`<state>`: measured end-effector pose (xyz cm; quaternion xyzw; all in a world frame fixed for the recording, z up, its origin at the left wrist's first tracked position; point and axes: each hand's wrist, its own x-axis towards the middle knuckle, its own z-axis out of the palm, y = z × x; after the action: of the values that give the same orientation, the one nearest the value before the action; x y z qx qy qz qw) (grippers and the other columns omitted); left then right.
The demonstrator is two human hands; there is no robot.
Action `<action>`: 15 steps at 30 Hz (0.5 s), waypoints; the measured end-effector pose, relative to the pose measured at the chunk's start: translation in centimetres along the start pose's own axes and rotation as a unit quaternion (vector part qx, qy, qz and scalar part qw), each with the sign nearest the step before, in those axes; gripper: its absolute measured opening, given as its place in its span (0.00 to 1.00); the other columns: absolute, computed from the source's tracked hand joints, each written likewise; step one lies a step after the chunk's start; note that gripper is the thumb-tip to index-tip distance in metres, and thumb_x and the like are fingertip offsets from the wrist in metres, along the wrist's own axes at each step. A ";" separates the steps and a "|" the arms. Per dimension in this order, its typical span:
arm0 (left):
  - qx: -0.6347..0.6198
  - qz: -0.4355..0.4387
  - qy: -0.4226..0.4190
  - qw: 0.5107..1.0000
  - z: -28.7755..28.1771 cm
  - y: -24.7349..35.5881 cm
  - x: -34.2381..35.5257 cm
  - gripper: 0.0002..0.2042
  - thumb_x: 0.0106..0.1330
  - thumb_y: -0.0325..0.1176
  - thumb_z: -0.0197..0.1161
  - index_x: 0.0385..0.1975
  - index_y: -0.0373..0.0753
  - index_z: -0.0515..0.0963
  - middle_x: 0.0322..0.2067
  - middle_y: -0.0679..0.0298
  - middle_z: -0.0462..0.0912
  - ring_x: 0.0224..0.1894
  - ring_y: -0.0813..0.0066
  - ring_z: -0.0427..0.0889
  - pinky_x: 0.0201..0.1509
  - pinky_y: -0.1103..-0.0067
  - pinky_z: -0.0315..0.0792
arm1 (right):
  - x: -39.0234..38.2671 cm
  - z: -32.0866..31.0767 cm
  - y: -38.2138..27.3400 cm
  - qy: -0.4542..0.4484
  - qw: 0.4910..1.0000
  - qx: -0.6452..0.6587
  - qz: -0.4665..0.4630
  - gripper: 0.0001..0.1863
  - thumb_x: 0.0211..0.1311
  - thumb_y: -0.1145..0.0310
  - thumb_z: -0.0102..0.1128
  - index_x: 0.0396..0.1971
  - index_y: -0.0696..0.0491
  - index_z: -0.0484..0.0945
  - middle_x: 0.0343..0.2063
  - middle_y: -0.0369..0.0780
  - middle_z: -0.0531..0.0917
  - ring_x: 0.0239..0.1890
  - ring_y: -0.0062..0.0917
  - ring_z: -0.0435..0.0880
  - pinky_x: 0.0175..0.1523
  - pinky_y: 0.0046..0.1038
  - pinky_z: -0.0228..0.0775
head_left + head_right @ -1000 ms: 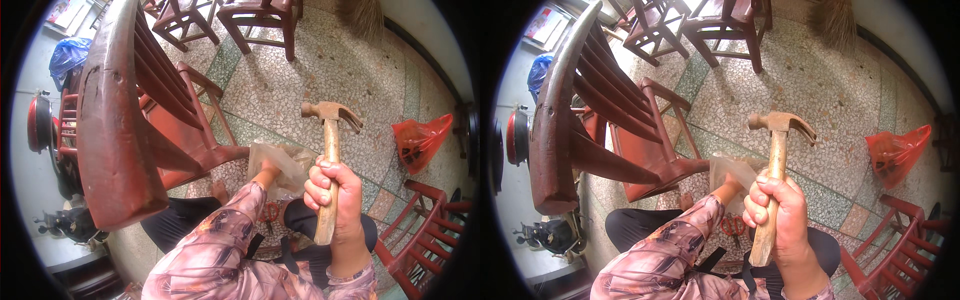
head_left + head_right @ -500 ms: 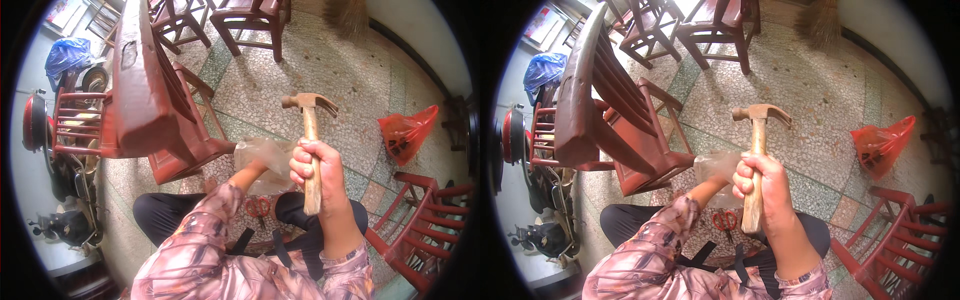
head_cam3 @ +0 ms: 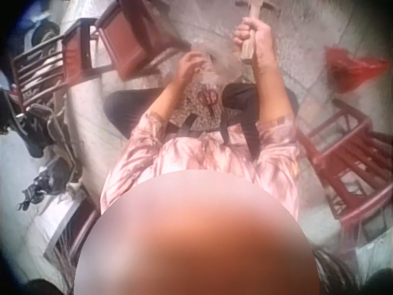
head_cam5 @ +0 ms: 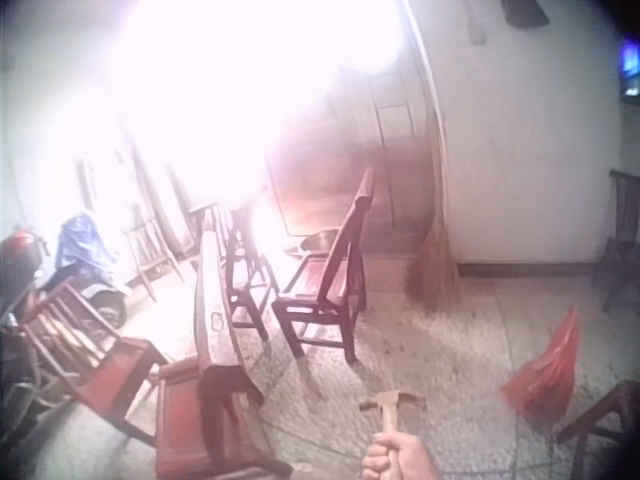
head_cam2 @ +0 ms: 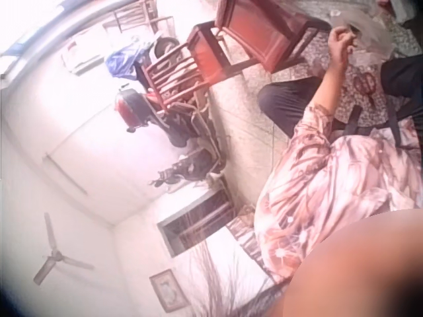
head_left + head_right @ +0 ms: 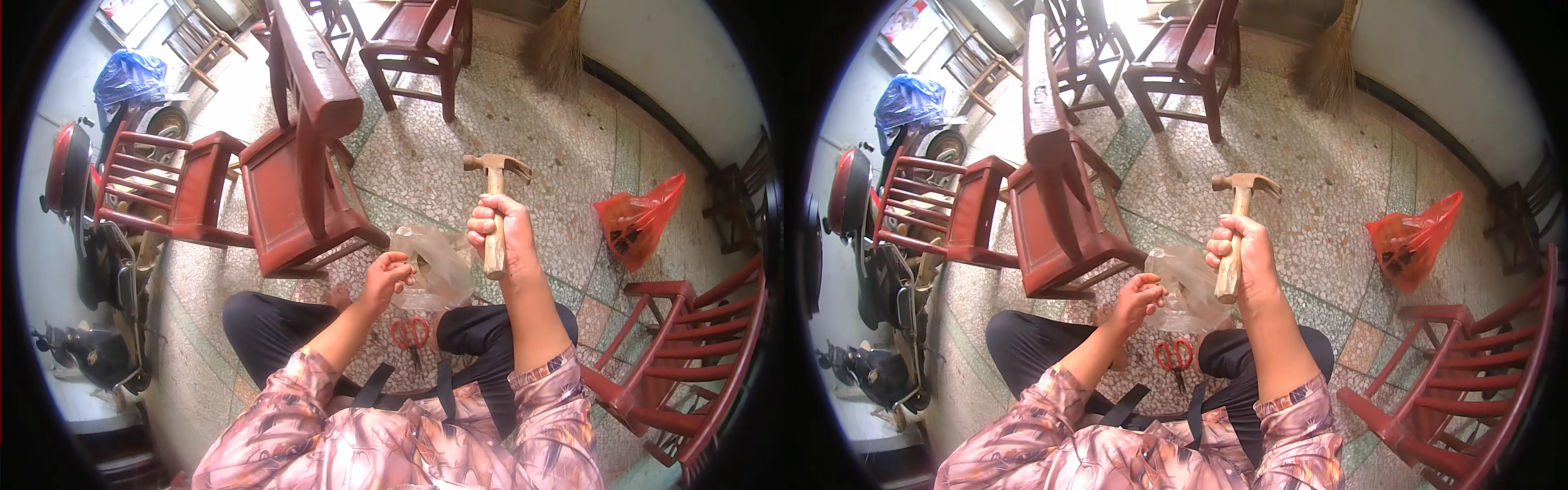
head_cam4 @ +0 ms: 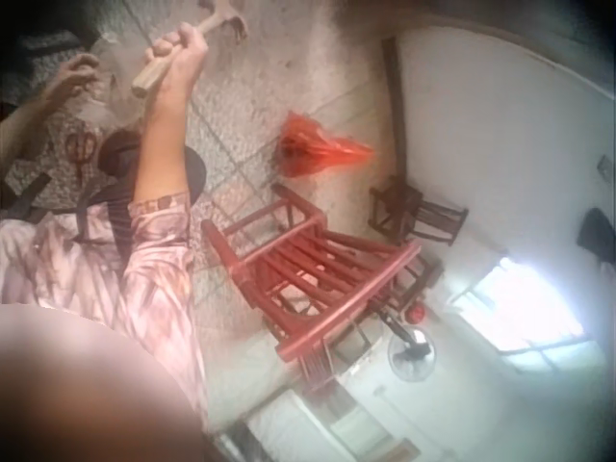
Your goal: Repairing a wooden chair by hammering the joints to secure the legs.
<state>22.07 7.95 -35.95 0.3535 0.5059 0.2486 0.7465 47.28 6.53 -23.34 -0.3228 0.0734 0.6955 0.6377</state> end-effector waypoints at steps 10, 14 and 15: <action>0.161 -0.032 -0.320 0.933 7.3 8.8 -17.6 0.07 0.64 0.27 0.64 0.40 0.35 0.78 0.34 0.65 0.83 0.33 0.80 0.81 0.37 0.81 0.76 | 1.0 1.4 0.9 -0.058 0.998 -0.019 0.028 0.04 0.59 0.70 0.52 0.28 0.49 0.66 0.16 0.30 0.68 0.12 0.15 0.66 0.17 0.24 0.58; 0.096 -0.147 -0.479 0.860 8.5 5.9 -24.0 0.11 0.67 0.30 0.62 0.47 0.35 0.74 0.37 0.70 0.79 0.42 0.87 0.75 0.46 0.85 0.70 | 2.7 0.6 0.6 -0.042 0.999 -0.003 0.031 0.04 0.57 0.71 0.52 0.27 0.48 0.66 0.14 0.29 0.67 0.12 0.16 0.66 0.16 0.25 0.58; 0.091 -0.157 -0.466 0.866 8.1 5.9 -24.5 0.11 0.68 0.30 0.61 0.47 0.35 0.74 0.37 0.70 0.79 0.42 0.88 0.75 0.47 0.85 0.70 | 2.8 0.5 0.8 -0.033 0.999 -0.004 0.032 0.04 0.57 0.71 0.52 0.27 0.48 0.66 0.14 0.29 0.67 0.12 0.16 0.66 0.16 0.25 0.58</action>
<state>20.59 -8.47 -15.19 0.4103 0.1683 -0.1125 0.8892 46.45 8.99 -24.69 -0.2998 0.0605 0.7261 0.6158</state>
